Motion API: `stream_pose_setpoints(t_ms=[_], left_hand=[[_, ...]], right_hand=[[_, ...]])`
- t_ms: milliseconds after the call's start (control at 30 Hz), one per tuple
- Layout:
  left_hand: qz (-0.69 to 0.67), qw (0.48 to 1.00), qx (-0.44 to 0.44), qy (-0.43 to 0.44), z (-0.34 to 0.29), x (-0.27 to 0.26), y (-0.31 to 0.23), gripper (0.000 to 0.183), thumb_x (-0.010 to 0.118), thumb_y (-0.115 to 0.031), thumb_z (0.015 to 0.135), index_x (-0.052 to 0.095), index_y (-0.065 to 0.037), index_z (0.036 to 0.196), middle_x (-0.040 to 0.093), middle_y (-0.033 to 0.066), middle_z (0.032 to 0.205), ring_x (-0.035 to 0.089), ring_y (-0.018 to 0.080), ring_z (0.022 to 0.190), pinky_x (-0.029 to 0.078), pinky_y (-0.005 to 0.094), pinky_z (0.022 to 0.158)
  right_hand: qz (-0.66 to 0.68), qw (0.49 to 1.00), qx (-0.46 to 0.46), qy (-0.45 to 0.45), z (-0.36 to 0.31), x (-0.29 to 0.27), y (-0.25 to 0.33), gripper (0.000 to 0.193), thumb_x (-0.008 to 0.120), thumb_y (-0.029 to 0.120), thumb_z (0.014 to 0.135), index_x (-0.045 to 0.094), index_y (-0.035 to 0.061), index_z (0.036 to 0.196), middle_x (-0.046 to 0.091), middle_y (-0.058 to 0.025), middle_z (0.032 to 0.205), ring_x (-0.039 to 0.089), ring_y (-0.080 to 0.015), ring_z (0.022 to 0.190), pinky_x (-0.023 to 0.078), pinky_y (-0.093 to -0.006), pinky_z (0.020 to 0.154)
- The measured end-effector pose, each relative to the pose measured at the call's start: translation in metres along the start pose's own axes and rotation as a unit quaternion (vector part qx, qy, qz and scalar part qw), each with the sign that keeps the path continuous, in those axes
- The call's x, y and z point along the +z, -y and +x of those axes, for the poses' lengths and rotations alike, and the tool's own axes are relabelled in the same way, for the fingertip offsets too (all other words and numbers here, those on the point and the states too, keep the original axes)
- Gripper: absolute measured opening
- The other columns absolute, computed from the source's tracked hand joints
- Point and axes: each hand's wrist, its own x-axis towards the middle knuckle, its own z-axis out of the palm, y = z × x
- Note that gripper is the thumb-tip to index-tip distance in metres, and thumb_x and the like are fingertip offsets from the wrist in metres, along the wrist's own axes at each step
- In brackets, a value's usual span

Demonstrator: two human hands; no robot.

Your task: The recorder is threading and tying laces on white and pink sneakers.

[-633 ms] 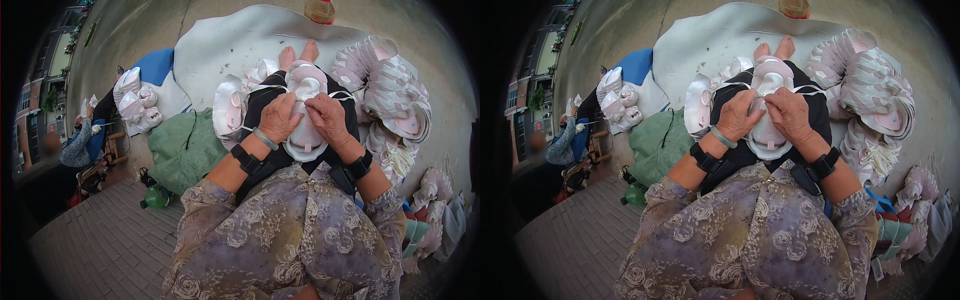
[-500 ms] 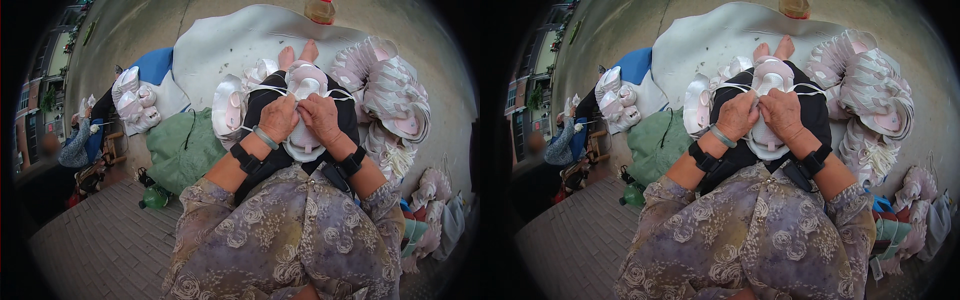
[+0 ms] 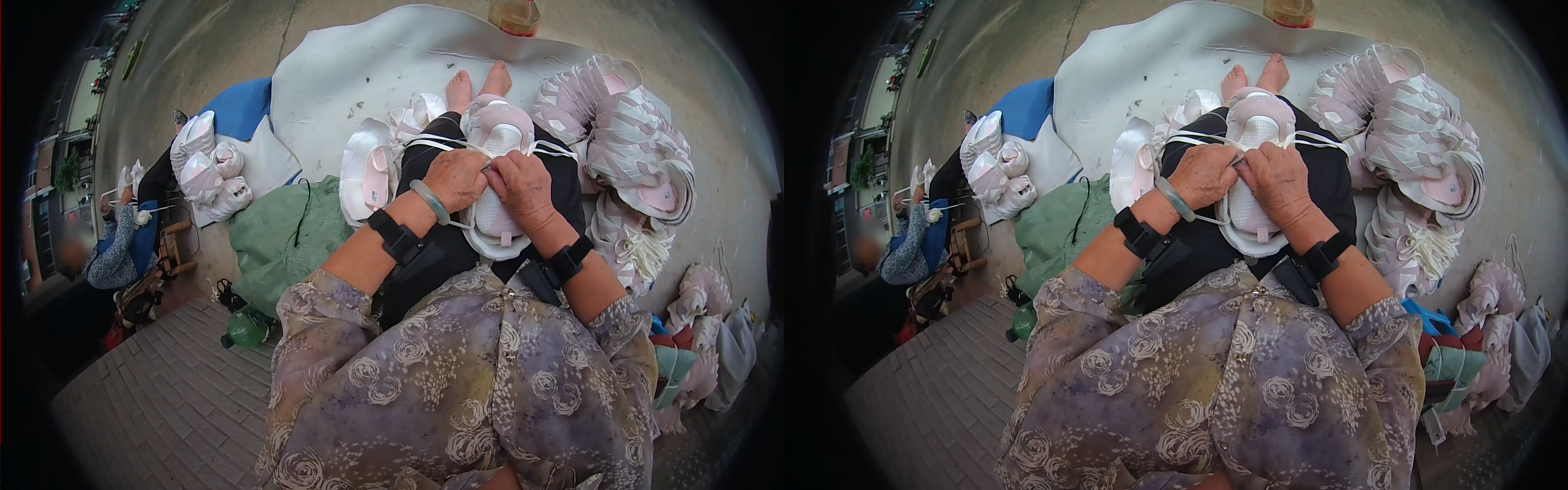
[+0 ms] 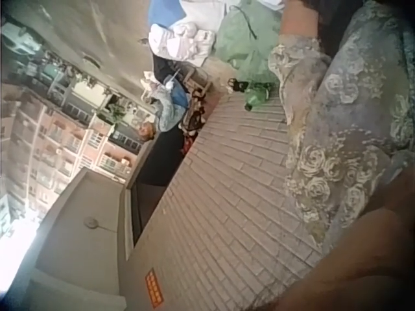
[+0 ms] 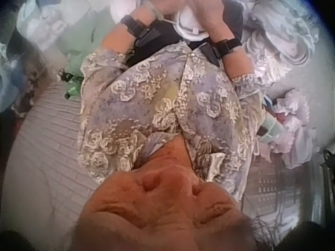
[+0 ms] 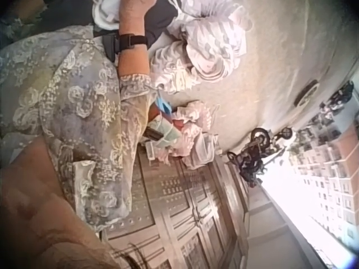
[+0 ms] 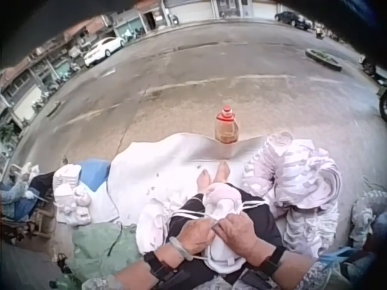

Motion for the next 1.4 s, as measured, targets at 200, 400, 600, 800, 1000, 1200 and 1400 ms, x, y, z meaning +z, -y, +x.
stream_pose_setpoints(t_ms=[200,400,600,800,1000,1200,1400], left_hand=[[-0.066,0.997,-0.028,0.006,0.001,-0.003,0.004,0.015,0.050,-0.015,0.070,0.057,-0.003,0.074,0.059,0.0189,0.072,0.057,0.0365,0.073,0.045,0.0435,0.067],[-0.067,0.995,-0.021,-0.077,-0.005,0.006,0.010,0.016,0.047,-0.013,0.072,0.056,-0.002,0.080,0.057,0.0200,0.073,0.056,0.0375,0.070,0.045,0.0396,0.063],[-0.006,0.989,-0.075,-0.127,-0.010,0.019,-0.001,0.015,0.049,-0.015,0.072,0.058,-0.003,0.075,0.060,0.0165,0.072,0.058,0.0338,0.070,0.047,0.0396,0.063],[0.053,0.979,-0.089,-0.175,-0.025,0.019,-0.005,0.014,0.051,-0.016,0.071,0.057,-0.004,0.071,0.058,0.0154,0.070,0.058,0.0317,0.069,0.047,0.0409,0.064],[0.044,0.978,-0.085,-0.187,-0.017,0.027,-0.010,0.014,0.055,-0.017,0.070,0.054,-0.003,0.068,0.056,0.0142,0.069,0.056,0.0312,0.066,0.046,0.0405,0.062],[0.018,0.964,-0.189,-0.186,-0.016,0.004,-0.014,0.020,0.060,-0.021,0.067,0.053,-0.005,0.076,0.055,0.0123,0.080,0.053,0.0314,0.074,0.045,0.0406,0.066],[0.160,0.980,0.046,-0.113,0.014,-0.002,0.005,0.022,0.055,-0.014,0.063,0.059,-0.007,0.084,0.052,0.0104,0.097,0.047,0.0298,0.090,0.041,0.0405,0.075]], right_hand=[[-0.135,0.990,-0.025,0.035,0.008,0.000,0.014,0.005,0.055,0.016,0.075,0.055,0.0108,0.075,0.053,-0.0042,0.069,0.057,-0.0188,0.066,0.037,-0.0383,0.069],[-0.203,0.969,-0.003,0.141,0.017,-0.008,0.033,0.006,0.051,0.014,0.076,0.055,0.0095,0.077,0.057,-0.0050,0.071,0.059,-0.0190,0.063,0.037,-0.0432,0.071],[-0.100,0.985,0.008,0.140,-0.009,-0.018,0.006,0.010,0.053,0.018,0.077,0.052,0.0086,0.075,0.057,-0.0075,0.069,0.058,-0.0235,0.065,0.039,-0.0382,0.059],[-0.119,0.945,0.236,0.190,-0.170,-0.104,-0.107,0.019,0.056,0.021,0.078,0.048,0.0040,0.072,0.054,-0.0172,0.066,0.053,-0.0367,0.065,0.040,-0.0456,0.059],[-0.245,0.855,0.424,0.171,-0.355,-0.144,-0.200,0.026,0.057,0.027,0.075,0.055,0.0012,0.071,0.058,-0.0201,0.071,0.056,-0.0380,0.072,0.043,-0.0464,0.065],[-0.118,0.948,0.225,0.192,-0.224,-0.096,-0.127,0.013,0.056,0.018,0.077,0.054,0.0059,0.078,0.055,-0.0155,0.075,0.054,-0.0338,0.072,0.042,-0.0420,0.062],[0.018,0.999,0.042,0.000,-0.092,-0.078,-0.062,0.014,0.062,0.007,0.070,0.053,0.0060,0.081,0.052,-0.0096,0.080,0.052,-0.0289,0.074,0.042,-0.0382,0.064]])
